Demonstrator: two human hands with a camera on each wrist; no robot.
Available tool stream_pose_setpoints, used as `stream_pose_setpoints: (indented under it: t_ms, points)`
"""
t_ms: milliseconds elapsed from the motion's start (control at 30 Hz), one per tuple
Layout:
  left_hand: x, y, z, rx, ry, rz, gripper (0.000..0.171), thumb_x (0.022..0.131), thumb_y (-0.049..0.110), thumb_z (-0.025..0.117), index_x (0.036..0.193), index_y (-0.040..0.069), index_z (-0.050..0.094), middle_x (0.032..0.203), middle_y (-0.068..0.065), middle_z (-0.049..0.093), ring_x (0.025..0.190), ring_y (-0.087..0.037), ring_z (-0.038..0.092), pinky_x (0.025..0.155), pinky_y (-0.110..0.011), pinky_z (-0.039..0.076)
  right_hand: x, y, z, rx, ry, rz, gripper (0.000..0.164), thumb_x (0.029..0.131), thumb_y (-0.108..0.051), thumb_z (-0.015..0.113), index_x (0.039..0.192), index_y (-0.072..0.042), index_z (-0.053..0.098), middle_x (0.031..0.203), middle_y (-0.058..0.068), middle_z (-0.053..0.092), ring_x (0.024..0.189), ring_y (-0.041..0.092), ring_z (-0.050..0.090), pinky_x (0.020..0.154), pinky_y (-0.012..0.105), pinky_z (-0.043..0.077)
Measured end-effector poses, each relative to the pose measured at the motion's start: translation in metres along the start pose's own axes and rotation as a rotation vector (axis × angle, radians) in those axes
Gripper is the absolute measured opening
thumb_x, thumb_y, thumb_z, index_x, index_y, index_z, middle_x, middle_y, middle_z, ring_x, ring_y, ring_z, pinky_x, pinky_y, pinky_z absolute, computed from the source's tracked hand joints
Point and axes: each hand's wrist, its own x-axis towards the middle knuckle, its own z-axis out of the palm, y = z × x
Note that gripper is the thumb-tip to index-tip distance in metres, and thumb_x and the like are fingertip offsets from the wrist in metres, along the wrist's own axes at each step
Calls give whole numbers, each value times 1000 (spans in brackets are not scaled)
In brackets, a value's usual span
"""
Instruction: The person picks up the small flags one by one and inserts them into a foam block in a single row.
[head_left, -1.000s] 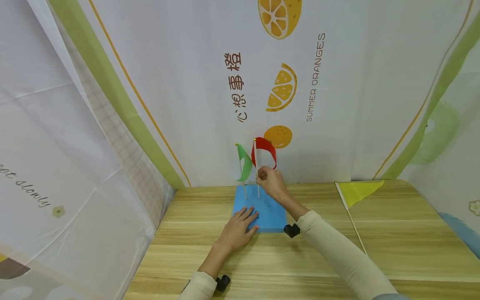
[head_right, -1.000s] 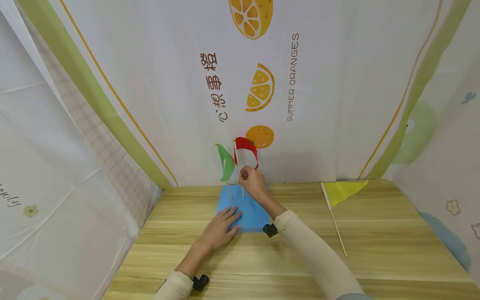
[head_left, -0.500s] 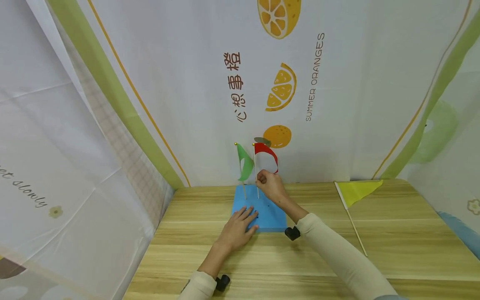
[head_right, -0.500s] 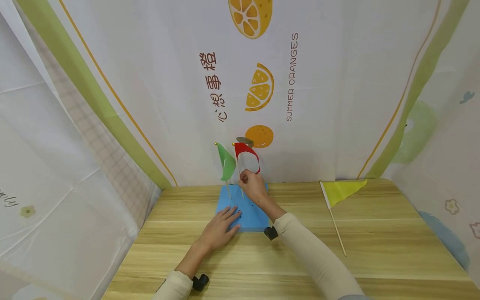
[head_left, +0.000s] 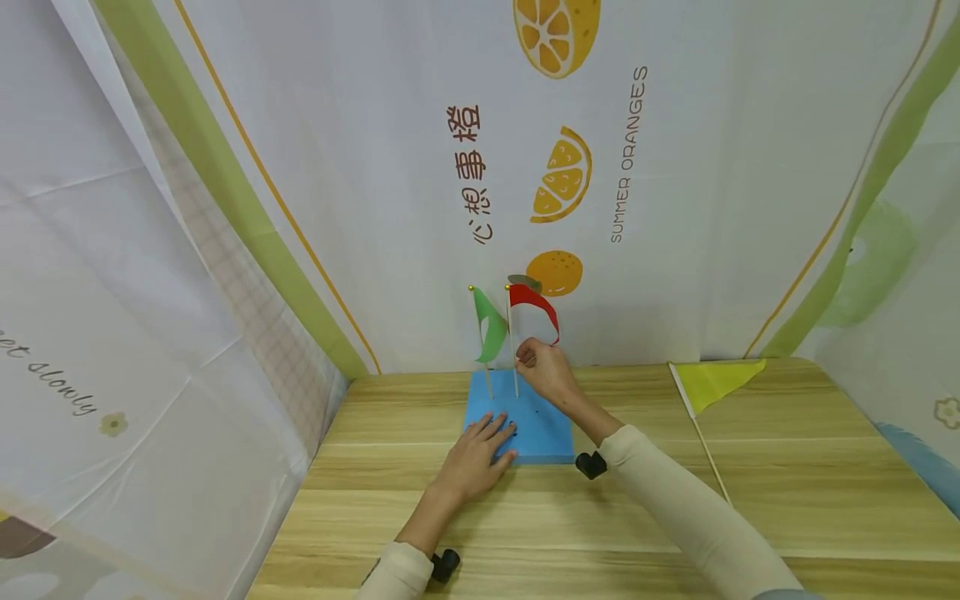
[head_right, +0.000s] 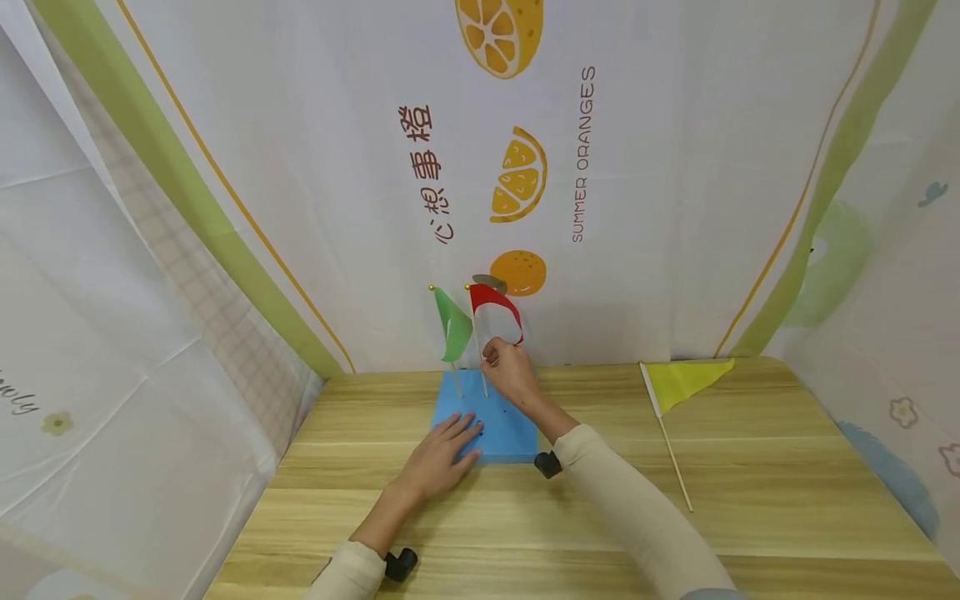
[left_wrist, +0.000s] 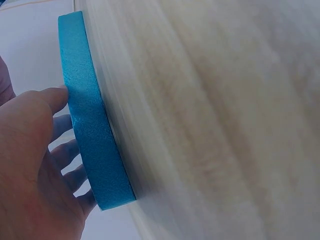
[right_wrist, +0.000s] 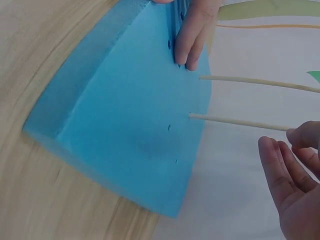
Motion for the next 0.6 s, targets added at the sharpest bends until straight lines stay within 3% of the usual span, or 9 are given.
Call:
stream_pose_setpoints:
  t_ms: [267,600]
  points:
    - [-1,1,-1,-2,-9,-8,54,111,41,57,160,17,53,170,-7,43,160,-34,37,130,-56,34,-8,9,-15,-57,-16,14,10,97,-5,72,104,2,73,101,16,78,94,31,75,89,47,66]
    - [-1,1,0,0,-17,-15,55,111,41,57,160,17,52,171,-7,41,161,-33,35,131,-56,33,-19,33,-28,-105,-18,-10,7,96,-1,73,101,3,76,96,16,77,86,29,73,78,44,66]
